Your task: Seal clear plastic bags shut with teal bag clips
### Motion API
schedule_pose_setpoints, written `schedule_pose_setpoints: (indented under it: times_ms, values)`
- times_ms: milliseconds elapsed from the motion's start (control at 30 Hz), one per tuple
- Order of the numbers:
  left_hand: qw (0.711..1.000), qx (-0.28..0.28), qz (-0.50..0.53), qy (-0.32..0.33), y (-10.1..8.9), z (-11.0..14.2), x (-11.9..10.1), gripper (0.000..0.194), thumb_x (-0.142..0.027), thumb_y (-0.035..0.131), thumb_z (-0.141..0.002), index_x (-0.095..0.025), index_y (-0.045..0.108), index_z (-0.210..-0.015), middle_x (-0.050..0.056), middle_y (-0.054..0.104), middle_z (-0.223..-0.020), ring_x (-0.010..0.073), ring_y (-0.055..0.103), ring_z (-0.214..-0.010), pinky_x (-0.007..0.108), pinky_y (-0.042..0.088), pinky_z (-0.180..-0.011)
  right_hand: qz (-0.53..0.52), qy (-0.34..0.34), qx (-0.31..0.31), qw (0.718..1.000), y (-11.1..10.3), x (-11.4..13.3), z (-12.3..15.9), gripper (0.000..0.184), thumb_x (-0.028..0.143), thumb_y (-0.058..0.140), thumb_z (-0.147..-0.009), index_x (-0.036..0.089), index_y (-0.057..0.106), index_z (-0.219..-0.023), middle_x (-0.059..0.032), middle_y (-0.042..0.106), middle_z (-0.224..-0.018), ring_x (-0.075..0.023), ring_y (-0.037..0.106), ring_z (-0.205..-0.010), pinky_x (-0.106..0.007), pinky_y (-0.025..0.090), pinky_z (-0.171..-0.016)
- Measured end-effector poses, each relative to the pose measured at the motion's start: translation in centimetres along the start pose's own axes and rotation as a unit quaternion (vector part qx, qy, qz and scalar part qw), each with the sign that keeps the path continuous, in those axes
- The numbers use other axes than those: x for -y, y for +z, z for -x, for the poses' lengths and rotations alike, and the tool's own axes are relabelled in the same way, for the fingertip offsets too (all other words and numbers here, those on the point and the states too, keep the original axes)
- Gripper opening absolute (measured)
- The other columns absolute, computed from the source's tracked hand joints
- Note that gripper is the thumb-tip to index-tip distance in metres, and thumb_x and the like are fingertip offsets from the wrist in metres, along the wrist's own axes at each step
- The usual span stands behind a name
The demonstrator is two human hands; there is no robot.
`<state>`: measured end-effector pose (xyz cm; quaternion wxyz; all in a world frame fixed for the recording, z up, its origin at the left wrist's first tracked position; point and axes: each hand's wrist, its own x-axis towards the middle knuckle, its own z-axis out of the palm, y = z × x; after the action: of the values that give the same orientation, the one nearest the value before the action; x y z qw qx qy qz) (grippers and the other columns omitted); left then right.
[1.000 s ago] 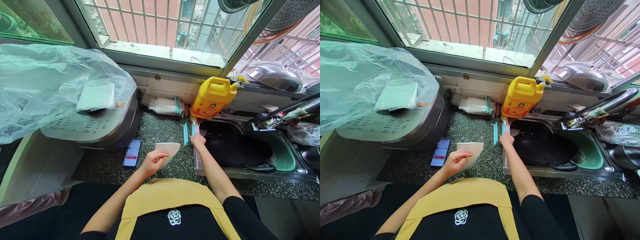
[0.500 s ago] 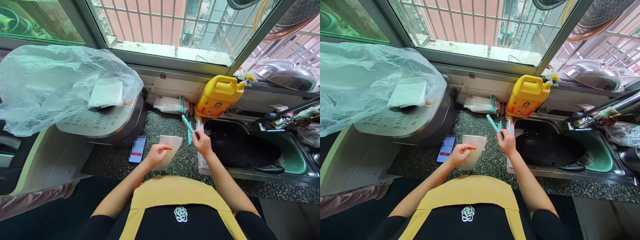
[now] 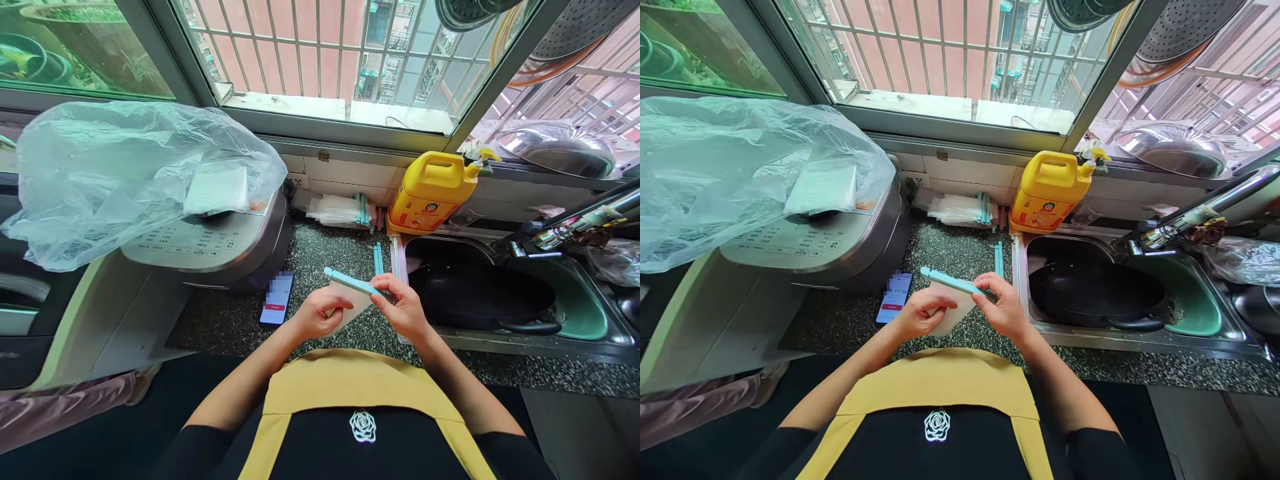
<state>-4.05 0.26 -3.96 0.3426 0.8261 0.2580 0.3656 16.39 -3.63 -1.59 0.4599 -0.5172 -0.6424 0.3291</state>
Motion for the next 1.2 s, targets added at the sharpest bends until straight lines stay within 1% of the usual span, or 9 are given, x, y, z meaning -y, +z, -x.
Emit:
schedule_pose_setpoints:
  times_ms: [133, 300, 400, 467, 533, 733, 833, 933, 1200]
  values:
    - [0.998, 0.018, -0.01, 0.052, -0.8, 0.4, -0.2, 0.027, -0.006, 0.045, -0.067, -0.019, 0.069, -0.071, 0.005, 0.073, -0.072, 0.0148, 0.064, -0.066, 0.026, 0.05, -0.068, -0.12, 0.093, 0.05, 0.987, -0.4, 0.1, -0.1, 0.027, 0.046, 0.061, -0.08, 0.019, 0.063, -0.081, -0.0043, 0.065, -0.079, -0.0157, 0.061, -0.07, -0.029, 0.05, -0.063]
    - [1.0, 0.029, -0.004, 0.003, -0.6, 0.4, -0.7, 0.025, -0.011, 0.046, -0.072, -0.019, 0.07, -0.074, 0.004, 0.071, -0.07, 0.0143, 0.062, -0.066, 0.025, 0.049, -0.066, -0.023, -0.005, 0.115, 0.993, -1.0, 2.7, -0.9, 0.019, 0.038, 0.063, -0.08, 0.019, 0.064, -0.078, -0.0093, 0.066, -0.108, -0.0214, 0.06, -0.103, -0.039, 0.047, -0.089]
    - [0.997, 0.071, -0.004, 0.017, -0.1, -0.1, -1.1, 0.026, -0.012, 0.046, -0.072, -0.019, 0.07, -0.076, 0.004, 0.071, -0.075, 0.0143, 0.063, -0.068, 0.024, 0.049, -0.065, 0.053, -0.026, 0.136, 0.989, -0.7, 3.6, -1.7, 0.013, 0.031, 0.062, -0.081, 0.019, 0.066, -0.079, -0.0067, 0.069, -0.09, -0.0182, 0.062, -0.088, -0.035, 0.049, -0.081]
    - [0.995, 0.093, 0.002, 0.039, 0.0, -0.4, -1.1, 0.028, -0.009, 0.045, -0.069, -0.019, 0.07, -0.076, 0.003, 0.071, -0.072, 0.0135, 0.062, -0.065, 0.023, 0.048, -0.062, 0.057, -0.02, 0.122, 0.991, -0.5, 3.5, -2.0, 0.013, 0.031, 0.061, -0.081, 0.019, 0.065, -0.08, -0.0048, 0.067, -0.08, -0.0162, 0.062, -0.078, -0.032, 0.05, -0.074]
    - [0.997, 0.072, 0.005, 0.03, -0.3, -0.7, -1.0, 0.028, -0.009, 0.045, -0.068, -0.019, 0.07, -0.074, 0.003, 0.07, -0.068, 0.0134, 0.062, -0.062, 0.023, 0.048, -0.061, 0.044, -0.039, 0.08, 0.995, -0.6, 3.2, -1.9, 0.012, 0.031, 0.06, -0.081, 0.019, 0.064, -0.08, -0.0061, 0.068, -0.087, -0.0172, 0.063, -0.083, -0.032, 0.05, -0.076]
    - [0.98, -0.087, 0.113, -0.136, -1.9, -1.3, -0.7, 0.027, -0.023, 0.046, -0.078, -0.016, 0.072, -0.074, 0.007, 0.074, -0.077, 0.0168, 0.066, -0.072, 0.027, 0.051, -0.068, 0.105, -0.095, -0.066, 0.988, -1.6, 2.1, -0.2, 0.007, 0.027, 0.059, -0.083, 0.023, 0.064, -0.086, -0.0042, 0.064, -0.081, -0.0177, 0.061, -0.077, -0.034, 0.051, -0.072]
    - [0.959, -0.131, 0.193, -0.163, -2.1, -1.8, -1.0, 0.04, -0.042, 0.045, -0.085, -0.014, 0.072, -0.073, 0.009, 0.073, -0.08, 0.0195, 0.066, -0.077, 0.03, 0.05, -0.074, 0.165, -0.11, -0.08, 0.977, -1.7, 1.6, 0.5, 0.007, 0.025, 0.059, -0.084, 0.023, 0.065, -0.087, -0.0045, 0.064, -0.081, -0.0182, 0.06, -0.076, -0.033, 0.051, -0.069]
    - [0.948, -0.126, 0.234, -0.176, -2.0, -2.2, -1.4, 0.053, -0.057, 0.046, -0.084, -0.012, 0.071, -0.07, 0.01, 0.072, -0.076, 0.0207, 0.066, -0.075, 0.031, 0.049, -0.073, 0.213, -0.14, -0.095, 0.962, -1.6, 1.1, 0.8, 0.008, 0.023, 0.06, -0.083, 0.024, 0.066, -0.088, -0.0045, 0.064, -0.08, -0.0183, 0.06, -0.075, -0.033, 0.051, -0.066]
    - [0.932, -0.135, 0.26, -0.213, -1.8, -2.4, -1.9, 0.063, -0.069, 0.045, -0.078, -0.012, 0.07, -0.065, 0.008, 0.07, -0.07, 0.0206, 0.064, -0.072, 0.032, 0.049, -0.074, 0.265, -0.181, -0.092, 0.943, -1.8, 0.8, 0.8, 0.015, 0.021, 0.06, -0.083, 0.026, 0.069, -0.094, -0.0047, 0.065, -0.08, -0.019, 0.059, -0.073, -0.035, 0.05, -0.065]
